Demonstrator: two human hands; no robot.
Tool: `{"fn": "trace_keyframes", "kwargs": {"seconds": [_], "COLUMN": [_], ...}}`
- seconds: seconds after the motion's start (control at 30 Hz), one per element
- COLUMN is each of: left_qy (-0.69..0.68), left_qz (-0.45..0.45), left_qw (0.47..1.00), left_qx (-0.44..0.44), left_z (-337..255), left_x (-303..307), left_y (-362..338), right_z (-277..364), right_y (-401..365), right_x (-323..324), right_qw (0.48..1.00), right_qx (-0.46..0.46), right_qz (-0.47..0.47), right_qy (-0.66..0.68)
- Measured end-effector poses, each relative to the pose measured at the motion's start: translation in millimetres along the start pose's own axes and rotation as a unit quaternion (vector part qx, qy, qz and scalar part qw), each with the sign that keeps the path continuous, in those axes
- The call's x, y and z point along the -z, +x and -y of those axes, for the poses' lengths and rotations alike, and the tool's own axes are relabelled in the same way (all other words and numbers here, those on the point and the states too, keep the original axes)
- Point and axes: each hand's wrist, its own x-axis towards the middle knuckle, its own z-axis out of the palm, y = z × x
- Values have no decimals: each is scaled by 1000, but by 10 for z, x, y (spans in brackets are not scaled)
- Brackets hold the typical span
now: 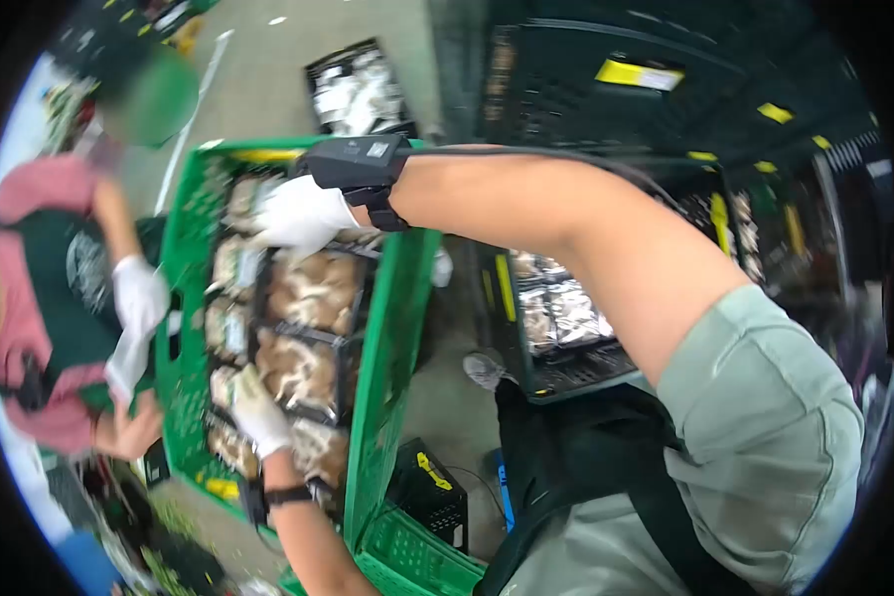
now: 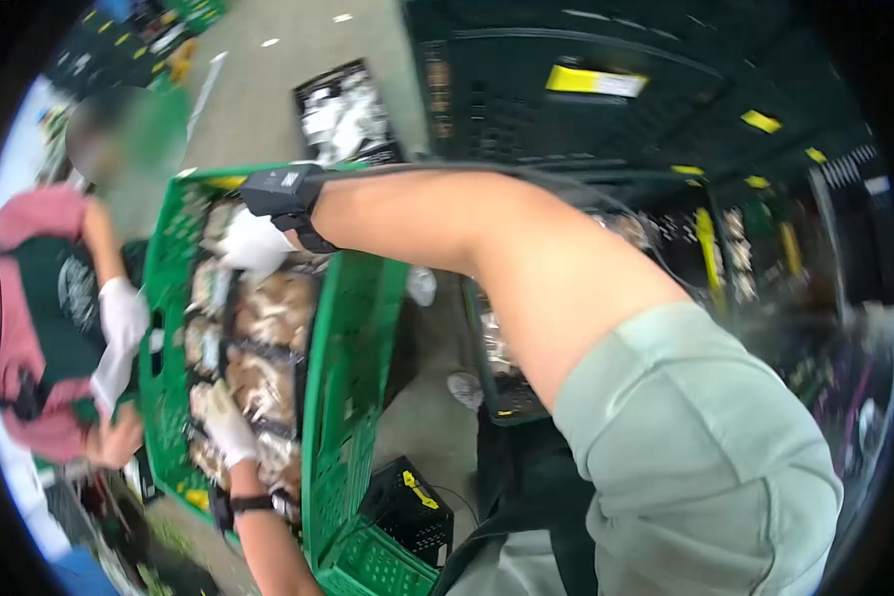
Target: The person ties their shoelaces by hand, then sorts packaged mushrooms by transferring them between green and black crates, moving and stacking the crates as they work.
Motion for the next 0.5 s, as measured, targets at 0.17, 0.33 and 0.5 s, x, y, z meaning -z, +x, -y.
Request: {"fn": "trace_keyframes", "kwargs": {"seconds": [0.17, 0.33, 0.5], "left_qy": [-83, -519, -406], "left_qz": [52, 201, 320], "left_qw": [989, 831, 848], "left_qx": [110, -24, -117], "left_z": [-827, -2412, -4216], "left_x": [1041, 1468, -501], "left_y": [148, -128, -419], "right_z": [137, 532, 687], "right_y": [-1468, -3643, -4713], "right_x": [1362, 1670, 571], "right_qw": [975, 885, 792], "right_qx": [-53, -445, -597], "right_qz": [-214, -131, 101], "right_qy": [31, 24, 82]}}
